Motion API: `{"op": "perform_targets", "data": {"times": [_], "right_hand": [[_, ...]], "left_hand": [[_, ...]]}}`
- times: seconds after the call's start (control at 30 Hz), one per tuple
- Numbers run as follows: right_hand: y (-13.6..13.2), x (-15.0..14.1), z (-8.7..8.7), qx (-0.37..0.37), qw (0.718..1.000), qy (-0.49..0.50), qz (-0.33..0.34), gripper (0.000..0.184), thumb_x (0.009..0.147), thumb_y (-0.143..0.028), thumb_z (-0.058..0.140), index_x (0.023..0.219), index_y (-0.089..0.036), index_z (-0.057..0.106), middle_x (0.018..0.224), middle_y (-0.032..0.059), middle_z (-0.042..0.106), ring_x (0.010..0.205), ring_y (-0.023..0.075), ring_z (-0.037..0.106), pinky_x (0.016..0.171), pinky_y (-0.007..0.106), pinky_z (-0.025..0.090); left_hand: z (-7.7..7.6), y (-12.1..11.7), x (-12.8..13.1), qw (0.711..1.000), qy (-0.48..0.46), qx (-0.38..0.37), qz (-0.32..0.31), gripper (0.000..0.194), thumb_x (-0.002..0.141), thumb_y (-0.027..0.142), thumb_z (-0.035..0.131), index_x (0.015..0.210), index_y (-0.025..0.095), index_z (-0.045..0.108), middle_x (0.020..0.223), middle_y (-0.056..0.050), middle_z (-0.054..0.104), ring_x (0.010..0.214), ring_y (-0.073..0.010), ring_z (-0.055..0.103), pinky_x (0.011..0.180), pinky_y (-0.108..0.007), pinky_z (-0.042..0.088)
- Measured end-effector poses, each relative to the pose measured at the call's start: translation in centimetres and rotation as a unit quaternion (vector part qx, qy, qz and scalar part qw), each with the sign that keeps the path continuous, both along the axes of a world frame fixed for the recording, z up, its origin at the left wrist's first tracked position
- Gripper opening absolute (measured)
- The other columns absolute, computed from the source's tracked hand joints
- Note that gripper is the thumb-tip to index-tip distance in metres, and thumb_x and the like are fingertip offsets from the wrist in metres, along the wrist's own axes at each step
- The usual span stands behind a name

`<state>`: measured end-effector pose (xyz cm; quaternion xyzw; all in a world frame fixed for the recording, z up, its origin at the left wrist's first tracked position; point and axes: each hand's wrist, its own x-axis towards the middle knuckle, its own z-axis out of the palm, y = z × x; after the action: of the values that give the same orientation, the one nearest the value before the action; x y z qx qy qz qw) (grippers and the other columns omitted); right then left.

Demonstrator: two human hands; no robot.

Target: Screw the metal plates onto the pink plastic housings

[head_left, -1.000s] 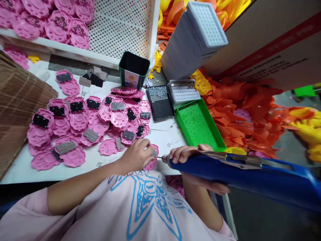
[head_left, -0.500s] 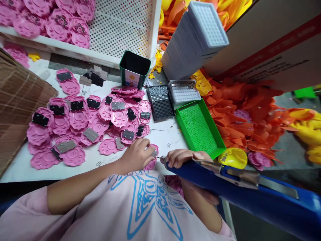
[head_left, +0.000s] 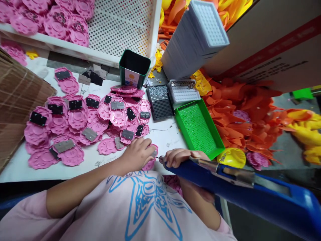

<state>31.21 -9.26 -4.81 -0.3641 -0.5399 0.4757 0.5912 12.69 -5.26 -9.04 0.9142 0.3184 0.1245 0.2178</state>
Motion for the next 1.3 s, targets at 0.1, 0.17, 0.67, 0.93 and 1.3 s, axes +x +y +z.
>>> {"op": "perform_targets", "data": {"times": [0.1,0.17,0.67,0.93,1.3], "right_hand": [[0.7,-1.2,0.7,0.075,0.993,0.053,-0.075,0.073,0.071,-0.080,0.048,0.124,-0.030,0.057,0.063,-0.0010,0.057,0.047,0.0180,0.054,0.042,0.035,0.050],[1.0,-1.6,1.0,0.086,0.991,0.057,-0.080,0.074,0.073,-0.080,0.041,0.124,-0.029,0.058,0.062,-0.0012,0.056,0.045,0.0175,0.053,0.040,0.034,0.050],[12.6,-0.3,3.6,0.097,0.982,0.023,-0.160,0.052,0.073,-0.077,0.043,0.102,-0.037,0.060,0.061,-0.0043,0.048,0.049,0.0146,0.053,0.049,0.030,0.047],[19.6,-1.9,1.6,0.072,0.977,0.063,-0.190,0.056,0.071,-0.074,0.046,0.105,-0.030,0.053,0.058,-0.0057,0.048,0.042,0.0130,0.050,0.046,0.028,0.042],[20.6,-2.0,0.7,0.046,0.978,0.071,-0.191,0.056,0.072,-0.068,0.045,0.112,-0.028,0.047,0.058,-0.0064,0.050,0.044,0.0131,0.051,0.047,0.027,0.040]], "left_hand": [[0.1,0.2,-0.1,1.000,0.010,0.002,-0.011,0.017,0.087,0.028,0.062,0.102,0.019,0.061,0.099,-0.008,0.055,0.090,-0.0241,0.051,0.075,-0.035,0.045],[0.0,0.2,-0.2,1.000,0.007,0.005,-0.014,0.017,0.087,0.028,0.063,0.102,0.019,0.061,0.098,-0.008,0.056,0.089,-0.0241,0.051,0.075,-0.035,0.045],[-1.4,-0.2,-0.7,0.998,-0.043,0.041,-0.011,0.079,0.072,0.072,0.065,0.123,0.013,0.053,0.098,-0.012,0.057,0.089,-0.0278,0.053,0.079,-0.040,0.045],[-1.6,-0.3,-0.9,0.996,-0.093,0.004,-0.014,0.066,0.075,0.034,0.070,0.130,0.011,0.044,0.110,-0.014,0.061,0.100,-0.0292,0.055,0.086,-0.040,0.045],[-1.5,-0.3,-0.9,0.996,-0.085,-0.009,-0.019,0.057,0.077,0.025,0.063,0.129,0.012,0.045,0.114,-0.014,0.062,0.102,-0.0281,0.056,0.088,-0.039,0.046]]}}
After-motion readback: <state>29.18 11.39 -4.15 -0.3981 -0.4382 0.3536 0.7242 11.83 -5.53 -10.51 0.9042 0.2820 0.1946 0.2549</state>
